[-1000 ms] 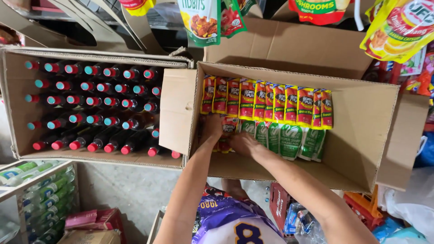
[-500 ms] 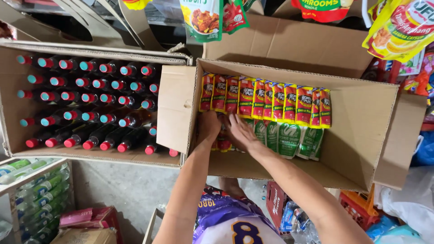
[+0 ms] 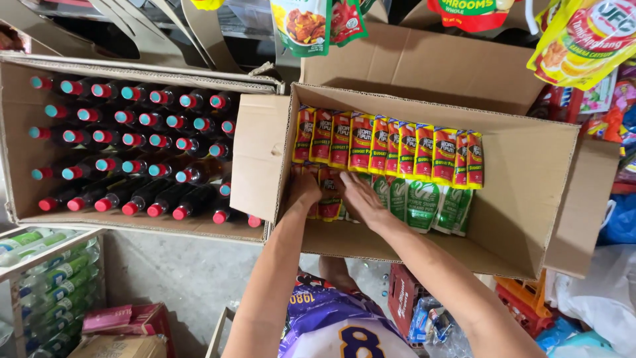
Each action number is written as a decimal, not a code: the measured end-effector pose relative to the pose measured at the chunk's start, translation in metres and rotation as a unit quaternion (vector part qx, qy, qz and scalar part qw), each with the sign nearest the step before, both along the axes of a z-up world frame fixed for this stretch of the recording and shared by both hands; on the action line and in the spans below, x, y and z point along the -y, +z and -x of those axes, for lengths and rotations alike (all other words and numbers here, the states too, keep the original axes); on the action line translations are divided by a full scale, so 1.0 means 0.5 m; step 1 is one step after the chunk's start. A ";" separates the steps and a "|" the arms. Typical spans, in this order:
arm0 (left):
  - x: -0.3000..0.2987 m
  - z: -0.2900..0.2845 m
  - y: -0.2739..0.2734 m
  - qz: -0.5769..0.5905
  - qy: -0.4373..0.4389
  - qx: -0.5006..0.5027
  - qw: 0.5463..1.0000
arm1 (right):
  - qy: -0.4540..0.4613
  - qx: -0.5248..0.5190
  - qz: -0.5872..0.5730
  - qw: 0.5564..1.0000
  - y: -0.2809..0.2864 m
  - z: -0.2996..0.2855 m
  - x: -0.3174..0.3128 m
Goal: The recorder is organizing and stocking small packets of food items into cardboard boxes and onto shelves in a grocery store setting.
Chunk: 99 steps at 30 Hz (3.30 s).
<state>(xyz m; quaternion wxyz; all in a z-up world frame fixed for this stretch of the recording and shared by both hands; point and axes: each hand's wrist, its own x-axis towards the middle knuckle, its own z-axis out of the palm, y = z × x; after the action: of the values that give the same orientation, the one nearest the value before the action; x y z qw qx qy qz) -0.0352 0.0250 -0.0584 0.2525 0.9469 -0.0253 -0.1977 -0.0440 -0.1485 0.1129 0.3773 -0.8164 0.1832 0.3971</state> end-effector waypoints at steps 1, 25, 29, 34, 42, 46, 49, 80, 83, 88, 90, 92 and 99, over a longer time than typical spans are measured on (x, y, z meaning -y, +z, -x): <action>0.001 0.010 -0.008 -0.008 -0.004 -0.009 1.000 | -0.146 -0.103 -0.041 0.983 0.043 -0.012 -0.010; 0.049 0.051 0.087 -0.176 -0.127 -0.197 0.956 | 0.159 0.010 0.002 0.987 -0.053 -0.043 -0.015; 0.061 0.071 0.062 -0.201 -0.148 -0.225 0.942 | 0.210 0.095 -0.023 0.973 -0.085 -0.020 0.016; 0.065 0.045 0.077 -0.235 -0.162 -0.235 0.929 | 0.134 0.027 -0.059 0.989 -0.105 0.000 0.065; 0.051 -0.026 0.158 0.102 -0.033 -0.028 0.994 | -0.169 0.101 -0.252 0.947 0.047 0.005 0.091; 0.063 -0.044 0.324 0.236 0.069 0.029 0.969 | -0.320 0.099 -0.342 0.878 0.142 0.014 0.088; 0.059 -0.016 0.472 0.267 0.094 0.092 0.955 | -0.336 0.144 -0.415 0.833 0.184 0.047 0.084; -0.546 0.067 0.762 0.615 0.175 0.039 0.768 | -0.251 0.237 -0.492 0.799 0.452 0.078 -0.458; -0.571 0.047 0.773 0.603 0.186 0.053 0.774 | -0.250 0.238 -0.483 0.805 0.455 0.060 -0.474; -0.566 -0.011 0.795 0.626 0.186 0.030 0.757 | -0.251 0.247 -0.493 0.795 0.470 0.012 -0.459; -0.551 -0.045 0.810 0.642 0.177 0.040 0.745 | -0.242 0.254 -0.493 0.796 0.509 -0.021 -0.454; -0.543 -0.078 0.842 0.656 0.168 0.057 0.733 | -0.228 0.261 -0.496 0.796 0.548 -0.067 -0.452; -0.516 -0.175 0.974 0.658 0.122 0.088 0.737 | -0.166 0.314 -0.514 0.781 0.652 -0.209 -0.436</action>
<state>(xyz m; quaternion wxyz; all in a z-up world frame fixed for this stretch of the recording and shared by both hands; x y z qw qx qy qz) 0.0524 0.2828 0.4284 0.8314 0.5527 -0.0552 -0.0145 0.0604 0.0693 0.4388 0.8376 -0.5378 -0.0442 0.0852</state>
